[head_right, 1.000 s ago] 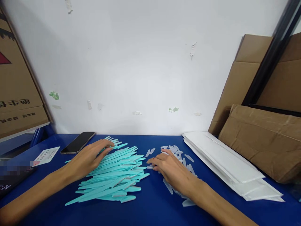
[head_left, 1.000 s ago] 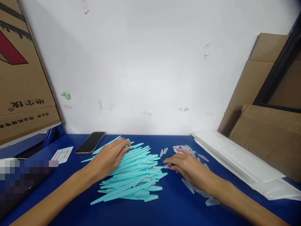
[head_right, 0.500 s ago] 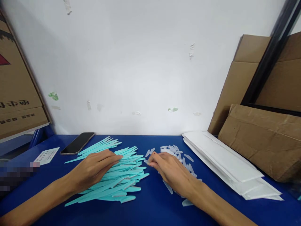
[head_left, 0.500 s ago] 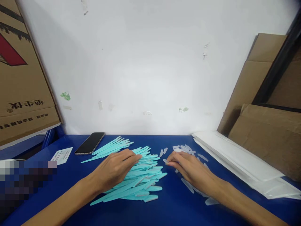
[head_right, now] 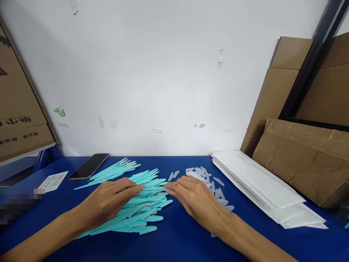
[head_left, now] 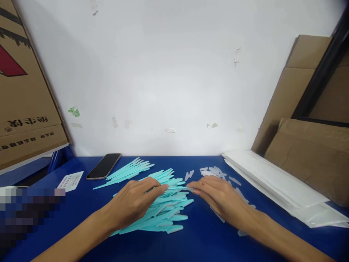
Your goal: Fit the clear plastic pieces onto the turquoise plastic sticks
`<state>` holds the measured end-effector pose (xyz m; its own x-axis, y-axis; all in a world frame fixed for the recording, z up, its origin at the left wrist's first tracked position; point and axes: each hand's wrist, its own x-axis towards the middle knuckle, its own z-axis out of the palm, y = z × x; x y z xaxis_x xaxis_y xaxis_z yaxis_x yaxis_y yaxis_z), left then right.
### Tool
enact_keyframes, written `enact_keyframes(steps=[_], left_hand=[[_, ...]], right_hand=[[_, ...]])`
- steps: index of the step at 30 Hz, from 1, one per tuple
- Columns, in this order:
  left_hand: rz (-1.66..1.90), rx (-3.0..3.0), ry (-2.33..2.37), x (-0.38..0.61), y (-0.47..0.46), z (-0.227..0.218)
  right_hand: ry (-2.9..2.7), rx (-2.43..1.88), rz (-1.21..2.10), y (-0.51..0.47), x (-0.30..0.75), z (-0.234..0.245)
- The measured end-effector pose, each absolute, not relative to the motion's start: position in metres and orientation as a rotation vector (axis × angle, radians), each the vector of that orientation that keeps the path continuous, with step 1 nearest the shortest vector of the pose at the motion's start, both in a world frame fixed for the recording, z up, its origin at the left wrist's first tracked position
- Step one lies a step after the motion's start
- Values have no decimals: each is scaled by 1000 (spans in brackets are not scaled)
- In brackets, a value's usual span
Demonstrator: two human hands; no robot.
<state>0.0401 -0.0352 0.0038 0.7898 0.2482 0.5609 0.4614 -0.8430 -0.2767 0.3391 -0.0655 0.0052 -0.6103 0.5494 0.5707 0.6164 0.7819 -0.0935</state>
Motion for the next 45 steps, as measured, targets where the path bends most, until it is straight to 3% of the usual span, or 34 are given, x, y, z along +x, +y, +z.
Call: enact_keyframes(steps=[9, 28, 36, 45], left_hand=[[-751, -2597, -543, 41, -38, 9], [-813, -2603, -563, 56, -46, 6], [-630, -2425, -1234, 1, 12, 13], [-509, -2489, -1436, -20, 29, 2]], right_hand=[[-2311, -826, -11, -67, 336, 3], [-2313, -832, -71, -80, 326, 3], [-2265, -1276, -194, -55, 352, 3], [-2499, -1357, 212, -50, 357, -9]])
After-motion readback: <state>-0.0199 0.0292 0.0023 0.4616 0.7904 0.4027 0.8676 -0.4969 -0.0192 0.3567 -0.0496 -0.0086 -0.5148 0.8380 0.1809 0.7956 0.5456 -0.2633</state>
